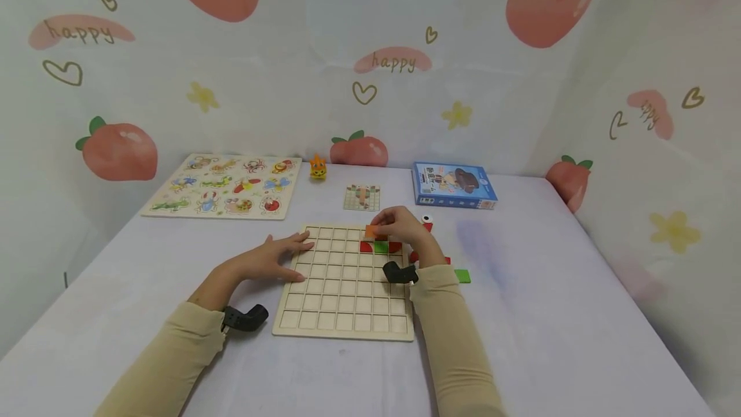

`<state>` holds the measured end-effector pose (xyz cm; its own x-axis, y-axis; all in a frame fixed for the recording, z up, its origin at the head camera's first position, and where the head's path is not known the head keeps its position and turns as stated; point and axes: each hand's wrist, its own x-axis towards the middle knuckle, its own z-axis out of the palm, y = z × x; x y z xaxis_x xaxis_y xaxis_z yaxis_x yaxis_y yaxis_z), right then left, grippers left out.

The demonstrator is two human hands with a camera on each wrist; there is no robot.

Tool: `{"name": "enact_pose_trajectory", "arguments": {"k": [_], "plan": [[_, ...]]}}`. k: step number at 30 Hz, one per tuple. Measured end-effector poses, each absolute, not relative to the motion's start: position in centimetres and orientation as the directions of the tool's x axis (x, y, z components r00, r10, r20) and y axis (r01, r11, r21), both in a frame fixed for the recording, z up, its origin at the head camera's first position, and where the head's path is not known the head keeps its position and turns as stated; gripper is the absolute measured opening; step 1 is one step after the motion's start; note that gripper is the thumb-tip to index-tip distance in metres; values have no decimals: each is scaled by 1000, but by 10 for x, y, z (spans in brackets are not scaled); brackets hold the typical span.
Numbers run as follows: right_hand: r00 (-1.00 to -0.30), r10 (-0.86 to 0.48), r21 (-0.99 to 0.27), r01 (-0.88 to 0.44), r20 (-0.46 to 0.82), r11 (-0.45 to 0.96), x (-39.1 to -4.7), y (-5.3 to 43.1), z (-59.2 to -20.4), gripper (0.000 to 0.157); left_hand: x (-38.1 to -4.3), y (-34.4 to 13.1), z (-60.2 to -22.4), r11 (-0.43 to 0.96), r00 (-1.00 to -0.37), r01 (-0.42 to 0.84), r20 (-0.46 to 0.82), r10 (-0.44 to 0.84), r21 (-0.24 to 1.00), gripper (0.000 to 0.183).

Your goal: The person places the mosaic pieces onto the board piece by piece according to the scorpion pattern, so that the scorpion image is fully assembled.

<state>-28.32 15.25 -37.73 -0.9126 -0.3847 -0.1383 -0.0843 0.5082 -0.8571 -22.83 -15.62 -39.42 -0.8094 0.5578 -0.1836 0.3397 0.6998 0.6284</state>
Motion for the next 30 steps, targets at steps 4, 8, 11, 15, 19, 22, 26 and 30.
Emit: {"name": "enact_pose_trajectory", "arguments": {"k": [4, 8, 11, 15, 19, 22, 26, 30], "plan": [[-897, -415, -872, -75, -153, 483, -283, 138, -381, 19, -228, -157, -396, 702, -812, 333, -188, 553, 629, 76], [-876, -463, -883, -104, -136, 458, -282, 127, -383, 18, -228, -157, -397, 701, -813, 333, -185, 552, 630, 76], [-869, -482, -875, -139, -117, 463, -281, 122, -384, 18, -229, -157, -397, 698, -813, 332, -183, 553, 634, 76], [-864, -496, -854, -190, -90, 485, -280, 120, -384, 17, -229, -157, -398, 697, -811, 335, -181, 556, 634, 76], [-855, -514, -840, -229, -68, 492, -280, 119, -385, 17, -229, -158, -397, 701, -814, 336, -182, 552, 629, 76], [-859, -506, -831, -223, -81, 510, -280, 119, -387, 15, -228, -157, -397, 702, -812, 334, -186, 553, 629, 76], [-862, -498, -816, -222, -91, 534, -279, 117, -388, 14, -227, -157, -395, 709, -814, 332, -191, 549, 623, 75], [-869, -484, -802, -218, -100, 557, -279, 115, -388, 15, -227, -156, -394, 711, -814, 340, -186, 550, 616, 75]]}}
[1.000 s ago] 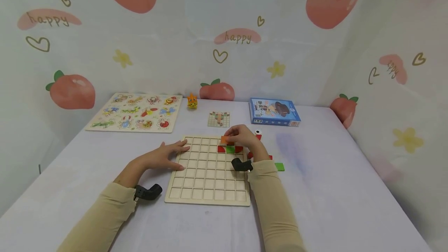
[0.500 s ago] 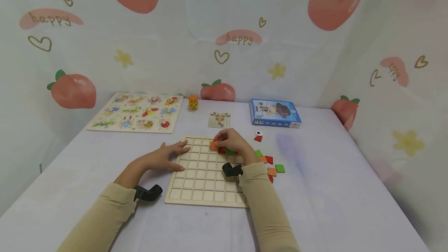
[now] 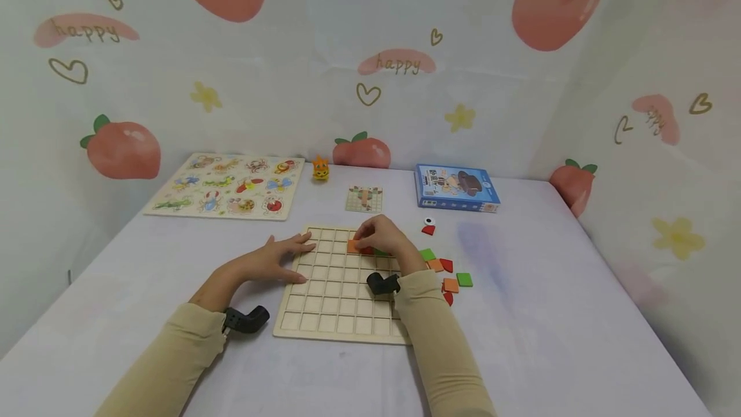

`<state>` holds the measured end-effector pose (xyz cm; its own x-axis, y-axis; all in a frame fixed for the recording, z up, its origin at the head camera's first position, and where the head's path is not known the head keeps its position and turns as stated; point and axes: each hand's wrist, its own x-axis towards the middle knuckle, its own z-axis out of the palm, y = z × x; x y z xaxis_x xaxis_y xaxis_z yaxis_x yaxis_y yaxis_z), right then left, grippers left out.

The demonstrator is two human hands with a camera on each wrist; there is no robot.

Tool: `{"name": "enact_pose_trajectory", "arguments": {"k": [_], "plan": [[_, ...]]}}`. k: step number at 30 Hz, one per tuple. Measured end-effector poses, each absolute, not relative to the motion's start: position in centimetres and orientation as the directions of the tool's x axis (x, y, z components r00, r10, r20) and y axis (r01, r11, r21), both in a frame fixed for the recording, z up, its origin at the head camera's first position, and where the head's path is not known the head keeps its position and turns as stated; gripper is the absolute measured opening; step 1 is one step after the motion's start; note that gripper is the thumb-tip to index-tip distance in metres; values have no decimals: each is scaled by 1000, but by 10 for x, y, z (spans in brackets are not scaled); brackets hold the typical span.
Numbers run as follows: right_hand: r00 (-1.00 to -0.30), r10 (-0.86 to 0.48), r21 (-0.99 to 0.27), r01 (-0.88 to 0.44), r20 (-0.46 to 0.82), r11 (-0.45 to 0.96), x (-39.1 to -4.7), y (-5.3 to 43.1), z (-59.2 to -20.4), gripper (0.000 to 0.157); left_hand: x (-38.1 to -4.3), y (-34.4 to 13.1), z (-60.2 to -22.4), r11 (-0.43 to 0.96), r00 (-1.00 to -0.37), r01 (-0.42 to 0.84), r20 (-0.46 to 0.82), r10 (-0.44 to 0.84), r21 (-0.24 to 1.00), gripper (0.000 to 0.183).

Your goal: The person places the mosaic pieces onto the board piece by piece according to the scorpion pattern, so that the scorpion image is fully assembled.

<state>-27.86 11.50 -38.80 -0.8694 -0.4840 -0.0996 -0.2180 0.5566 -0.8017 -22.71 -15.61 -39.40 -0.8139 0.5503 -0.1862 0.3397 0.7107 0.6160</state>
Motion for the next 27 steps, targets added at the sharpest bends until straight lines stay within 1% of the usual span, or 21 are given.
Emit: {"name": "enact_pose_trajectory", "arguments": {"k": [4, 10, 18, 21, 27], "plan": [[-883, -457, -795, -198, -109, 573, -277, 115, -390, 15, -228, -156, -394, 707, -813, 349, -177, 555, 615, 74], [-881, -460, -793, -198, -115, 576, -277, 114, -391, 16, -226, -157, -396, 712, -816, 342, -182, 549, 614, 75], [-887, -447, -792, -190, -115, 581, -279, 113, -389, 11, -226, -156, -393, 713, -818, 334, -186, 545, 617, 75], [-881, -455, -787, -190, -126, 587, -278, 114, -388, 11, -226, -156, -393, 715, -817, 331, -192, 544, 616, 75], [-857, -501, -771, -236, -122, 591, -277, 124, -378, 14, -226, -154, -394, 717, -817, 338, -188, 545, 610, 75]]}}
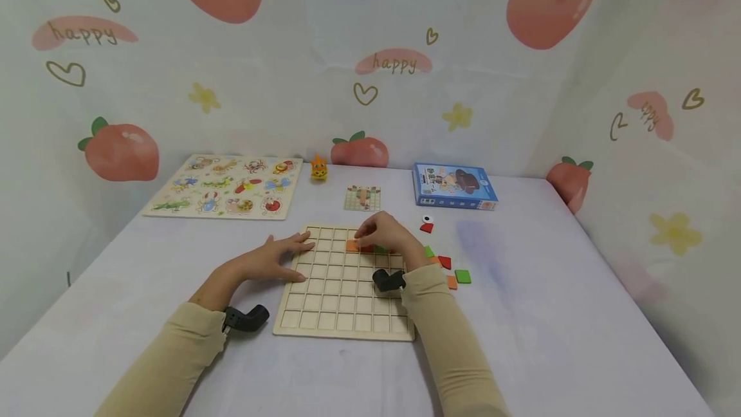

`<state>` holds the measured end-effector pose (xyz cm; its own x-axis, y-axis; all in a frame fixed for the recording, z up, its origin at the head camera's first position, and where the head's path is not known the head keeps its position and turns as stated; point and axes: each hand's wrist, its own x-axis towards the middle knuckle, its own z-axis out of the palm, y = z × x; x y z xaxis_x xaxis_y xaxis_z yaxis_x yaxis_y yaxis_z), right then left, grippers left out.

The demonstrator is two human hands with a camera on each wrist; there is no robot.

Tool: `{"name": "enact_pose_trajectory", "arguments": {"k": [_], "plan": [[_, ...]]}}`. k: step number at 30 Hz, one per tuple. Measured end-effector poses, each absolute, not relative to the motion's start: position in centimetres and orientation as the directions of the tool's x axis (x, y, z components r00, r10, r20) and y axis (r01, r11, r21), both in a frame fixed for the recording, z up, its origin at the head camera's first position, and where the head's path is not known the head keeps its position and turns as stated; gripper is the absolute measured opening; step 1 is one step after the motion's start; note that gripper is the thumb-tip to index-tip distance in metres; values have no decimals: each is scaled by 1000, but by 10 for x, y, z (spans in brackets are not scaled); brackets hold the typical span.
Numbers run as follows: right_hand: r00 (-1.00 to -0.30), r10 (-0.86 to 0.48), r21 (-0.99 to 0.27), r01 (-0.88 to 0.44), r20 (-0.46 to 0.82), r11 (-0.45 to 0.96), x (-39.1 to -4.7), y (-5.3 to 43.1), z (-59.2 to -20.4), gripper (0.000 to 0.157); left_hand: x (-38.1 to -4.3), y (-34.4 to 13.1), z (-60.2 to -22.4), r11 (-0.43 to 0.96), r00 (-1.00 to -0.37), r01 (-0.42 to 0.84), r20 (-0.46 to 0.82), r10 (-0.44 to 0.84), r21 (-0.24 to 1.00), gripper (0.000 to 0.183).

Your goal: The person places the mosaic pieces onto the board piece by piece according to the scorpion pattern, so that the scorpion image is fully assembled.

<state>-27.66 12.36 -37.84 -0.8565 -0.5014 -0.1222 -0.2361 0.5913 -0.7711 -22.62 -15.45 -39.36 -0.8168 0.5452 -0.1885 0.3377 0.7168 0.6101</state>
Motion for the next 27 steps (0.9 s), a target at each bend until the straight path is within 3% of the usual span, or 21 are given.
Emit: {"name": "enact_pose_trajectory", "arguments": {"k": [11, 21, 27], "plan": [[-871, -473, -808, -181, -133, 560, -270, 161, -369, 25, -229, -155, -394, 721, -814, 346, -189, 549, 600, 75], [-907, -386, -772, -122, -168, 624, -264, 203, -376, 27, -230, -157, -396, 723, -816, 343, -191, 546, 600, 75], [-948, -294, -787, -87, -124, 611, -261, 225, -379, 31, -229, -156, -396, 714, -813, 348, -183, 553, 608, 76]]}}
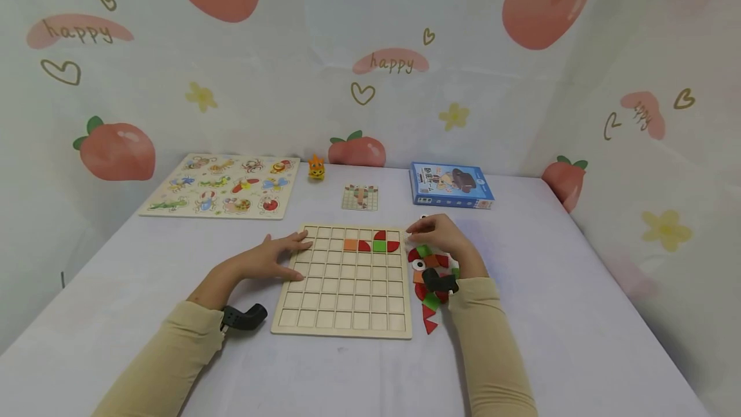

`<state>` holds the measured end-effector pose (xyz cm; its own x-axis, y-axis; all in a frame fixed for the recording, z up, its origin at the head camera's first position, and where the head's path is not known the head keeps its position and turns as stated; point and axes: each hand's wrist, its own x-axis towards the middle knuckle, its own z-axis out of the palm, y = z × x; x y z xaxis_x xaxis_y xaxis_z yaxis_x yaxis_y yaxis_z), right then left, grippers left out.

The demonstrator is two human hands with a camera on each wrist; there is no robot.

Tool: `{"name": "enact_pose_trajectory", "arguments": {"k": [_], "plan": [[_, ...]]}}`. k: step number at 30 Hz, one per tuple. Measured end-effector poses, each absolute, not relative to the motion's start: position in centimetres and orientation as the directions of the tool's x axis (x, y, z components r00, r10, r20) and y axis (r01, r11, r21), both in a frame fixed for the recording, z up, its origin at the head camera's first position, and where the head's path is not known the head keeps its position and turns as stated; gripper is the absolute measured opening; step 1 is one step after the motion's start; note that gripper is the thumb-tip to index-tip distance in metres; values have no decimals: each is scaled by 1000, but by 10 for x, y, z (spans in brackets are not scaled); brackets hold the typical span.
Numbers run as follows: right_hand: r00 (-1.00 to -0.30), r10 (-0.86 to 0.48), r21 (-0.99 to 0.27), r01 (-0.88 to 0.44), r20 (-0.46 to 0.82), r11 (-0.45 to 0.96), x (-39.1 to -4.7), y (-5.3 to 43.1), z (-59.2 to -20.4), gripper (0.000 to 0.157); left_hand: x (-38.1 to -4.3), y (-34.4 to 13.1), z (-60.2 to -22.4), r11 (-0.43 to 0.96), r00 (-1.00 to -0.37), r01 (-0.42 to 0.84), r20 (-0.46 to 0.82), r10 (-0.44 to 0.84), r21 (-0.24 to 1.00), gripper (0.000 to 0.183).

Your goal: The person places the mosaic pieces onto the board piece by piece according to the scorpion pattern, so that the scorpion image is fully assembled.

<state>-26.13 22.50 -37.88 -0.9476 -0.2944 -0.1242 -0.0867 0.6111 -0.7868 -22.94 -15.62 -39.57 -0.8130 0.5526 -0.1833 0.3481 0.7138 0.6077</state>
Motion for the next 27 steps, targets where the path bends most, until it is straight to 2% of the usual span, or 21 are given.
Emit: {"name": "enact_pose_trajectory", "arguments": {"k": [11, 27], "plan": [[-987, -50, -816, 100, -156, 569, -268, 247, -384, 41, -228, -158, -395, 704, -809, 358, -172, 561, 614, 76], [-989, -48, -747, 76, -143, 661, -281, 241, -397, 38, -229, -156, -397, 710, -813, 343, -184, 552, 615, 76]]}}
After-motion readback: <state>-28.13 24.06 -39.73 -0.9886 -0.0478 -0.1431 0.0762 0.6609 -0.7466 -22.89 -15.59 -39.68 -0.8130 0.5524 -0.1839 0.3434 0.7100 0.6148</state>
